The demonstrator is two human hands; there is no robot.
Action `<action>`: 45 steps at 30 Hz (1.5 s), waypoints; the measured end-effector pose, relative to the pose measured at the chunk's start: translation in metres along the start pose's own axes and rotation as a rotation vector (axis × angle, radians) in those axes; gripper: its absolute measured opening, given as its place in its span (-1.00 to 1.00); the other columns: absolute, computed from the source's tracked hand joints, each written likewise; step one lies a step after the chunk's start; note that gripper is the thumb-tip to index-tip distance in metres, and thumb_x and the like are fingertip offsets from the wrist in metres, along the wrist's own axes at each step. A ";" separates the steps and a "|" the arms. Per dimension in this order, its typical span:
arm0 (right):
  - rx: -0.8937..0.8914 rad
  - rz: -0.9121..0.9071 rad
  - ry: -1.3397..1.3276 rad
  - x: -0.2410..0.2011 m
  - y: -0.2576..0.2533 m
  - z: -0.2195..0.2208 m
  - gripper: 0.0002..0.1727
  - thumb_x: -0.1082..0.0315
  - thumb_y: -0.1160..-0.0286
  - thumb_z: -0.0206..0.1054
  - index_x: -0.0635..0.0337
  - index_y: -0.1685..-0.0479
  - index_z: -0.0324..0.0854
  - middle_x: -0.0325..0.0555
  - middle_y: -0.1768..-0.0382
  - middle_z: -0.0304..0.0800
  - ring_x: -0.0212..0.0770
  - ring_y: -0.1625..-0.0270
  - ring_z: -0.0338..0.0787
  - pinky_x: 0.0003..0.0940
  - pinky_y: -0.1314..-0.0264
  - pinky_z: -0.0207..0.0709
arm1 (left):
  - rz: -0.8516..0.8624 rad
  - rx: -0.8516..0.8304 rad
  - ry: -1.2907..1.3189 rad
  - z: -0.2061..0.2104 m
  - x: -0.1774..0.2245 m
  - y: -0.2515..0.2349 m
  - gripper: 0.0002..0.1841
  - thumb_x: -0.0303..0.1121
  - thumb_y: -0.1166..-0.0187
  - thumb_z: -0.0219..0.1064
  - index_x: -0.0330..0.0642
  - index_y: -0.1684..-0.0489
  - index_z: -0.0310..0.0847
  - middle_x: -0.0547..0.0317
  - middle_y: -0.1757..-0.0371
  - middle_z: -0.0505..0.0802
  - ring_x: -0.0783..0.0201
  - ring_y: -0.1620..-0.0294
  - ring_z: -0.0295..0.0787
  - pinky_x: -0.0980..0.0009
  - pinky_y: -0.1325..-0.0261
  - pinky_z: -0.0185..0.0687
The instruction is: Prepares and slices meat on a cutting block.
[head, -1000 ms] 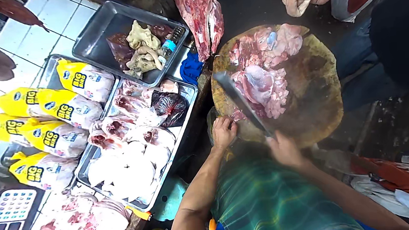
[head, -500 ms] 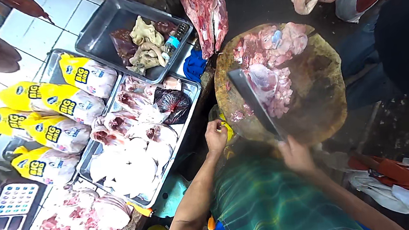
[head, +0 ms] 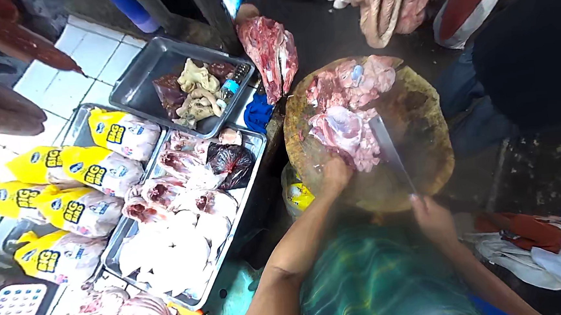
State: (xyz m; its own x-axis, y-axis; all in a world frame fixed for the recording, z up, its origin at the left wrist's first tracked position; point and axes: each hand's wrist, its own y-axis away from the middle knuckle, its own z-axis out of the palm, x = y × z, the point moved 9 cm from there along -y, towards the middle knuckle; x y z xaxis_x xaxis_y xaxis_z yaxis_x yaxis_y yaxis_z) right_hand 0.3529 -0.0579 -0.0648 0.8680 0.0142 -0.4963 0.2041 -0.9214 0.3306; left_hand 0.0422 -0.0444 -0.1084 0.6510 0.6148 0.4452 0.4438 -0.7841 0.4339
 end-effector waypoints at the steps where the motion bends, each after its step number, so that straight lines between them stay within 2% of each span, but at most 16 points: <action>1: 0.013 0.049 -0.001 0.009 -0.005 -0.005 -0.25 -0.27 -0.81 -0.15 0.27 -0.03 0.68 0.17 0.38 0.77 0.19 0.23 0.83 0.26 0.12 0.63 | 0.010 -0.013 -0.042 0.006 0.020 0.001 -0.31 -0.15 -0.45 0.49 -0.45 -0.48 0.45 -0.42 -0.57 0.50 -0.28 -0.34 0.71 -0.17 -0.28 0.73; 3: -0.008 0.130 -0.001 0.024 -0.015 -0.008 -0.22 -0.31 -0.81 -0.16 0.26 -0.11 0.68 0.23 0.28 0.81 0.25 0.11 0.85 0.32 0.01 0.63 | 0.021 -0.044 -0.155 0.014 0.053 0.010 -0.34 -0.17 -0.49 0.46 -0.51 -0.44 0.45 -0.50 -0.55 0.49 -0.39 -0.49 0.54 -0.27 -0.41 0.57; 6: -0.076 0.165 -0.013 0.042 -0.027 -0.004 -0.19 -0.34 -0.79 -0.19 0.25 -0.18 0.67 0.27 0.17 0.83 0.28 -0.01 0.84 0.34 -0.09 0.61 | 0.102 -0.025 -0.335 0.005 0.095 0.032 -0.57 -0.11 -0.54 0.42 -0.35 -0.07 0.69 -0.35 -0.18 0.75 -0.34 -0.20 0.74 -0.29 -0.07 0.70; 9: -0.109 0.148 -0.035 0.048 -0.032 -0.004 -0.20 -0.33 -0.80 -0.17 0.26 -0.17 0.67 0.26 0.18 0.83 0.28 -0.01 0.84 0.33 -0.09 0.60 | 0.094 -0.063 -0.366 -0.014 0.113 0.044 -0.74 -0.20 -0.50 0.45 -0.24 0.14 0.75 -0.19 0.06 0.85 -0.21 0.03 0.84 -0.22 0.13 0.74; 11: -0.146 0.153 -0.030 0.049 -0.034 -0.005 -0.19 -0.34 -0.80 -0.19 0.25 -0.17 0.67 0.24 0.16 0.82 0.25 0.00 0.84 0.31 -0.09 0.61 | 0.093 -0.031 -0.360 -0.027 0.117 0.043 -0.76 -0.22 -0.45 0.48 -0.22 0.19 0.75 -0.18 0.10 0.85 -0.21 0.06 0.84 -0.23 0.16 0.73; 15: -0.183 0.156 -0.059 0.059 -0.042 0.000 -0.17 -0.35 -0.80 -0.21 0.25 -0.21 0.66 0.25 0.14 0.82 0.24 0.03 0.85 0.29 -0.07 0.63 | 0.235 0.073 -0.295 -0.033 0.119 0.030 -0.73 -0.13 -0.62 0.32 -0.13 0.12 0.80 -0.09 0.07 0.84 -0.13 0.05 0.85 -0.19 0.05 0.76; 19: -0.178 0.134 -0.083 0.065 -0.047 0.003 -0.18 -0.34 -0.80 -0.19 0.26 -0.19 0.66 0.24 0.22 0.81 0.22 0.13 0.85 0.29 0.00 0.65 | 0.282 0.215 -0.025 -0.053 0.088 0.013 -0.54 0.03 -0.76 0.12 -0.13 0.32 0.76 0.06 0.24 0.84 0.04 0.17 0.84 -0.12 0.05 0.74; 21: -0.176 0.134 -0.081 0.065 -0.049 0.005 -0.17 -0.34 -0.80 -0.20 0.27 -0.21 0.66 0.26 0.18 0.82 0.25 0.07 0.85 0.32 -0.06 0.63 | 0.172 0.293 0.047 -0.079 0.047 -0.006 -0.57 -0.06 -0.76 0.11 -0.20 0.18 0.78 -0.05 0.14 0.86 -0.03 0.05 0.85 -0.17 -0.07 0.73; 24: -0.143 0.151 -0.087 0.062 -0.045 0.007 -0.19 -0.33 -0.80 -0.18 0.27 -0.20 0.66 0.28 0.16 0.82 0.27 0.05 0.84 0.33 -0.07 0.63 | 0.088 0.332 -0.001 -0.099 -0.035 -0.068 -0.55 -0.18 -0.65 0.26 -0.14 -0.46 0.61 -0.16 -0.52 0.66 -0.19 -0.54 0.58 -0.25 -0.52 0.50; 26: -0.111 0.173 -0.071 0.057 -0.040 0.008 -0.20 -0.32 -0.81 -0.18 0.27 -0.23 0.65 0.30 0.11 0.83 0.30 -0.04 0.84 0.35 -0.13 0.61 | 0.165 0.284 -0.165 -0.092 -0.064 -0.096 -0.45 -0.26 -0.63 0.24 -0.09 -0.66 0.47 -0.14 -0.71 0.51 -0.26 -0.68 0.41 -0.29 -0.58 0.40; 30: -0.043 0.218 -0.038 0.042 -0.028 0.011 -0.20 -0.33 -0.80 -0.17 0.29 -0.18 0.63 0.33 0.16 0.81 0.34 -0.02 0.83 0.38 -0.09 0.61 | 0.283 0.204 -0.266 -0.054 -0.031 -0.045 -0.70 -0.28 -0.65 0.29 -0.15 -0.24 0.75 -0.11 -0.39 0.74 -0.18 -0.46 0.63 -0.19 -0.46 0.57; 33: -0.021 0.265 -0.015 0.033 -0.021 0.015 -0.18 -0.34 -0.79 -0.17 0.31 -0.26 0.60 0.36 0.13 0.81 0.36 -0.03 0.83 0.40 -0.10 0.60 | 0.404 0.078 -0.160 -0.016 0.000 0.005 -0.69 -0.24 -0.70 0.23 -0.09 -0.23 0.78 0.06 -0.34 0.82 0.05 -0.44 0.70 0.02 -0.53 0.59; 35: -0.007 0.288 -0.013 0.030 -0.020 0.017 -0.17 -0.33 -0.80 -0.17 0.32 -0.33 0.58 0.40 0.09 0.80 0.40 -0.06 0.82 0.42 -0.14 0.59 | 0.544 0.095 -0.088 -0.010 0.016 0.025 -0.70 -0.27 -0.70 0.20 -0.07 -0.17 0.83 0.14 -0.24 0.89 0.13 -0.42 0.72 0.10 -0.55 0.55; 39: 0.017 0.314 -0.037 0.028 -0.018 0.020 -0.18 -0.31 -0.82 -0.18 0.34 -0.35 0.58 0.41 0.07 0.80 0.39 -0.04 0.82 0.40 -0.14 0.58 | 0.777 0.122 0.208 -0.034 0.037 0.038 -0.73 -0.48 -0.63 0.29 -0.20 -0.20 0.79 0.02 -0.20 0.88 0.13 -0.29 0.81 0.13 -0.43 0.69; 42: 0.011 0.339 -0.074 0.029 -0.015 0.023 -0.18 -0.33 -0.80 -0.17 0.31 -0.32 0.59 0.35 0.09 0.80 0.32 0.05 0.84 0.35 -0.06 0.62 | 0.593 0.128 0.374 -0.063 0.021 0.014 -0.74 -0.41 -0.67 0.29 -0.21 -0.24 0.68 0.00 -0.13 0.83 0.15 -0.08 0.84 0.10 -0.19 0.81; 45: 0.039 0.327 -0.121 0.031 -0.013 0.023 -0.17 -0.37 -0.77 -0.15 0.27 -0.29 0.61 0.29 0.14 0.80 0.25 0.11 0.84 0.29 -0.01 0.65 | 0.046 0.119 0.434 -0.081 -0.026 -0.038 -0.63 -0.13 -0.66 0.27 -0.20 -0.21 0.71 -0.12 -0.08 0.86 -0.05 -0.13 0.83 -0.16 -0.22 0.72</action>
State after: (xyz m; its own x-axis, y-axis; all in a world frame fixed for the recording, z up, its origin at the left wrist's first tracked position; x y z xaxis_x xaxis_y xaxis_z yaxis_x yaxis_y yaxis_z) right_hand 0.3665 -0.0543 -0.1033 0.8242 -0.3285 -0.4613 -0.0956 -0.8836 0.4584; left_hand -0.0415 -0.0235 -0.0728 0.3648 0.5377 0.7601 0.5041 -0.8004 0.3243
